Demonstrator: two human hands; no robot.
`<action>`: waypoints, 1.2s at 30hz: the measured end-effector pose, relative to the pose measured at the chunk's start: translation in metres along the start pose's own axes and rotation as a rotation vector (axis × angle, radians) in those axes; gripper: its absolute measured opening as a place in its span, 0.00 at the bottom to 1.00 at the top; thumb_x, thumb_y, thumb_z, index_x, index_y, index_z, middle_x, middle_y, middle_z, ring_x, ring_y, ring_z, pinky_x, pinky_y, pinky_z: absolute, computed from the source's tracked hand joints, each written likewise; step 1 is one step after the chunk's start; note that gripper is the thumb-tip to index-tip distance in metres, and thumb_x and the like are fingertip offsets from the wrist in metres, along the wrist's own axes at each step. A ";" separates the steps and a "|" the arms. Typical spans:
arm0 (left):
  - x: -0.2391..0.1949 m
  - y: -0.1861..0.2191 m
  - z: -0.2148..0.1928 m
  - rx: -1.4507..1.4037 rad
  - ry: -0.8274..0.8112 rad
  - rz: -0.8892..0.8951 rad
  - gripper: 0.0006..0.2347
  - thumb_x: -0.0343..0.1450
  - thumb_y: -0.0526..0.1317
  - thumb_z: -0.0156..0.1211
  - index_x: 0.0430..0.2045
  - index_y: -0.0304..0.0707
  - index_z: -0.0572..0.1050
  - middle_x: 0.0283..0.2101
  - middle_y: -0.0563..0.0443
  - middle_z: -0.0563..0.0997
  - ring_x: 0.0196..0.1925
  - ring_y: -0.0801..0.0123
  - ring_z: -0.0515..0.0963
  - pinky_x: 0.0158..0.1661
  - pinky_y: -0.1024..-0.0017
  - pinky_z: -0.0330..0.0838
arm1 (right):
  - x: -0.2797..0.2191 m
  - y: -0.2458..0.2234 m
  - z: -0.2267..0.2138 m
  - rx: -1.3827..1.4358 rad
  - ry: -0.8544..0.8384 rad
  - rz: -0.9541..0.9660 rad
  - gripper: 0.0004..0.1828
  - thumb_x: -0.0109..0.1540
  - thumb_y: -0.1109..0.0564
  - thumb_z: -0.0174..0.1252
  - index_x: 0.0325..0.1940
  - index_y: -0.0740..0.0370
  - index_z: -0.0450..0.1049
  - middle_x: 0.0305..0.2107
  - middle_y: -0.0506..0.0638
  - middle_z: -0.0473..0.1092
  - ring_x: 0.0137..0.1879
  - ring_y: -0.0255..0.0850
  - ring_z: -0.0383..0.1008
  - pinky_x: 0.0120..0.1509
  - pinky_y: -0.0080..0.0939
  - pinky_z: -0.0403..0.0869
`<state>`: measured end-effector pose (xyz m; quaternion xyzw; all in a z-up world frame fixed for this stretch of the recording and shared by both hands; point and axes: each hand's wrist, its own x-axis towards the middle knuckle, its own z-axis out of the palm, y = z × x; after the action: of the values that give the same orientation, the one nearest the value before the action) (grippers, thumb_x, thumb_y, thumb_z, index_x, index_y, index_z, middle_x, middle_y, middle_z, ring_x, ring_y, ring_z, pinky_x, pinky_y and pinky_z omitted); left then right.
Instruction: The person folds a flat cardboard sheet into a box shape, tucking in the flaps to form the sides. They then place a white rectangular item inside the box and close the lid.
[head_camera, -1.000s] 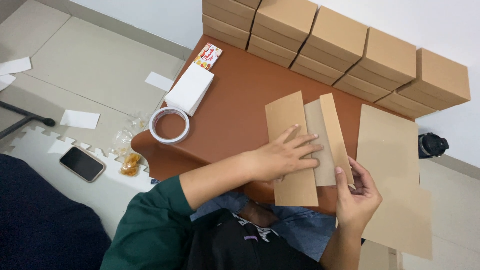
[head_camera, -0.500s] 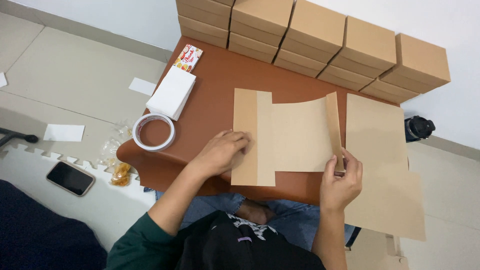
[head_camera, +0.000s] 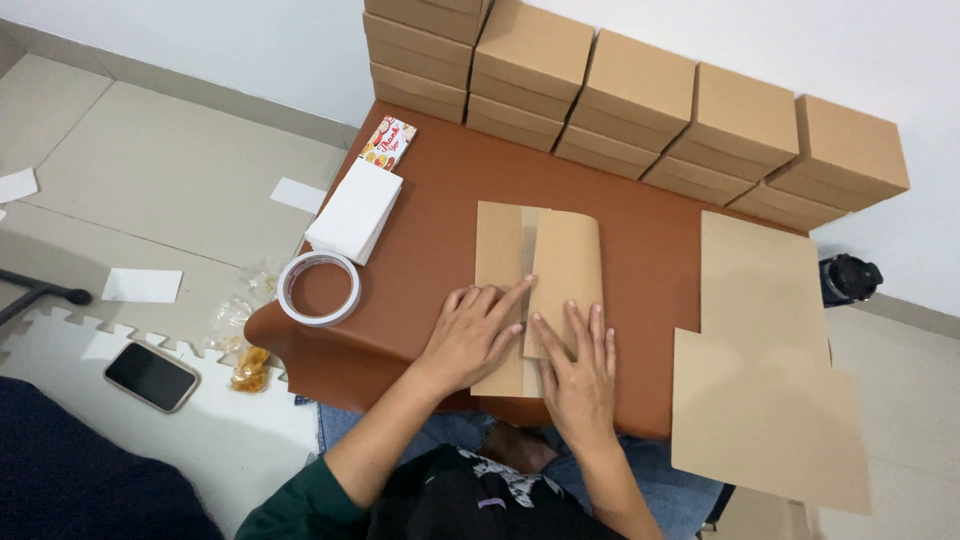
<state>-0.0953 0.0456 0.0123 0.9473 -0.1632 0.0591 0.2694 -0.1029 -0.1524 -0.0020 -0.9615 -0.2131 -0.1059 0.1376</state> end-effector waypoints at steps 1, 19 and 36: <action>0.003 0.002 0.003 -0.001 -0.005 -0.002 0.25 0.77 0.49 0.43 0.71 0.45 0.57 0.47 0.45 0.73 0.54 0.54 0.72 0.59 0.55 0.59 | 0.002 0.002 -0.003 0.003 -0.004 0.003 0.30 0.62 0.57 0.59 0.68 0.33 0.68 0.67 0.53 0.56 0.80 0.60 0.41 0.76 0.69 0.51; 0.023 0.013 0.038 0.173 -0.062 -0.095 0.25 0.78 0.55 0.34 0.69 0.49 0.59 0.73 0.38 0.57 0.73 0.46 0.54 0.66 0.50 0.45 | -0.001 0.033 -0.017 0.220 -0.143 0.027 0.27 0.70 0.55 0.42 0.73 0.67 0.58 0.71 0.67 0.54 0.77 0.57 0.51 0.77 0.56 0.54; 0.029 0.009 0.034 0.291 -0.207 -0.121 0.32 0.75 0.65 0.27 0.73 0.55 0.49 0.76 0.47 0.51 0.75 0.54 0.48 0.65 0.55 0.42 | 0.125 0.076 0.022 0.121 -0.297 0.102 0.27 0.70 0.55 0.40 0.72 0.70 0.61 0.69 0.65 0.57 0.76 0.52 0.54 0.79 0.53 0.50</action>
<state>-0.0701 0.0121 -0.0060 0.9854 -0.1226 -0.0321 0.1141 0.0441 -0.1644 -0.0063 -0.9661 -0.1878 0.0576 0.1676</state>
